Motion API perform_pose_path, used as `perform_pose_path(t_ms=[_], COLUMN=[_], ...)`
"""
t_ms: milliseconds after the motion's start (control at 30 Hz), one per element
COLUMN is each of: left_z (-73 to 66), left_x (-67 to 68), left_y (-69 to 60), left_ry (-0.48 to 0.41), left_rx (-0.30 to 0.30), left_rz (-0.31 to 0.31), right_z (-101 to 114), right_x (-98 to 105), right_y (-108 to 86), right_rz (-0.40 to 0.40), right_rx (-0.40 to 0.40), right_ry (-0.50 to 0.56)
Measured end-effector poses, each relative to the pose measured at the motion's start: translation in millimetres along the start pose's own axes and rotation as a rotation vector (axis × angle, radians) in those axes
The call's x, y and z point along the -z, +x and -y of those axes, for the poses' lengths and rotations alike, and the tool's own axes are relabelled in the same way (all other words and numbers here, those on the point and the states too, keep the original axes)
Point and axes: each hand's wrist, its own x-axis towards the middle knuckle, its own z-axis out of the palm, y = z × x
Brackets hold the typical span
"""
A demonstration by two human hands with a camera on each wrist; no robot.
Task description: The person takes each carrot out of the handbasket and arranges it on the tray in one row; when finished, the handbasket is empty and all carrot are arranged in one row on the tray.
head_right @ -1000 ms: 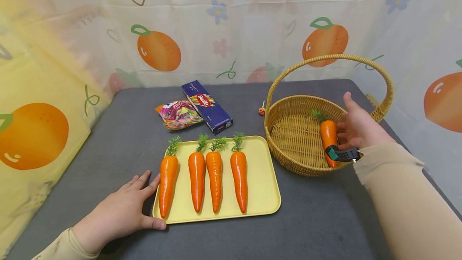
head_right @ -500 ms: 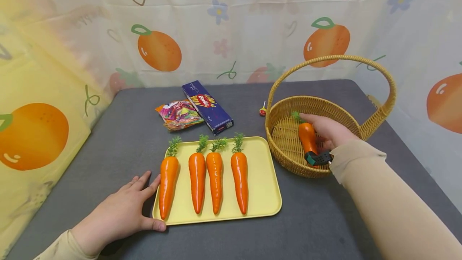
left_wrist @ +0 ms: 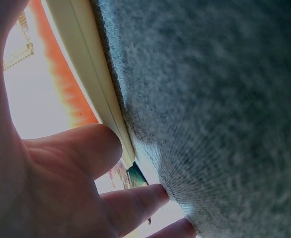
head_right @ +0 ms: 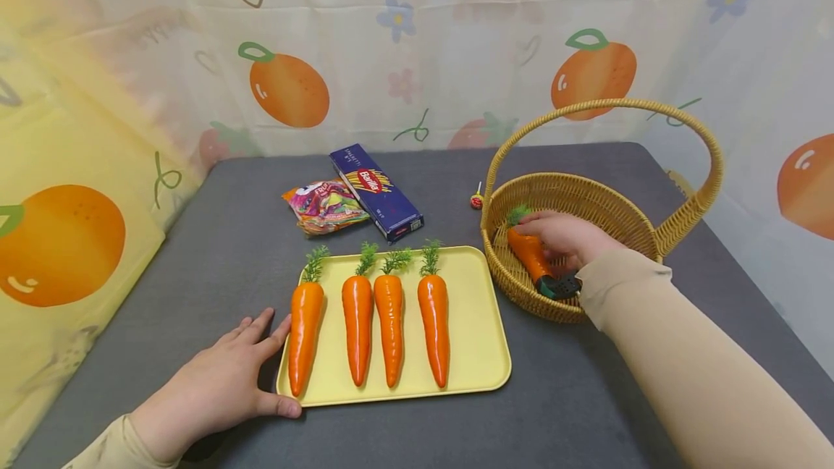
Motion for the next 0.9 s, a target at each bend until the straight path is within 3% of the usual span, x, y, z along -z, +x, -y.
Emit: perform_pose_path(t_ms=[300, 500, 700, 900], left_z=[0.5, 0.4, 0.6, 0.9], left_x=[0.1, -0.3, -1.3, -0.5], left_y=[0.6, 0.3, -0.9, -0.6], left_ry=[-0.005, -0.008, -0.009, -0.013], left_rx=[0.01, 0.01, 0.002, -0.001], left_rz=[0.012, 0.009, -0.004, -0.011], right_z=[3.9, 4.2, 4.1, 3.0], right_x=[-11.4, -9.8, -6.0, -8.3], right_y=[7.1, 4.5, -3.6, -17.5], right_rz=[0.072, 0.041, -0.032, -0.129], right_rx=[0.044, 0.107, 0.238, 0.336], right_ry=[-0.032, 0.02, 0.126, 0.341])
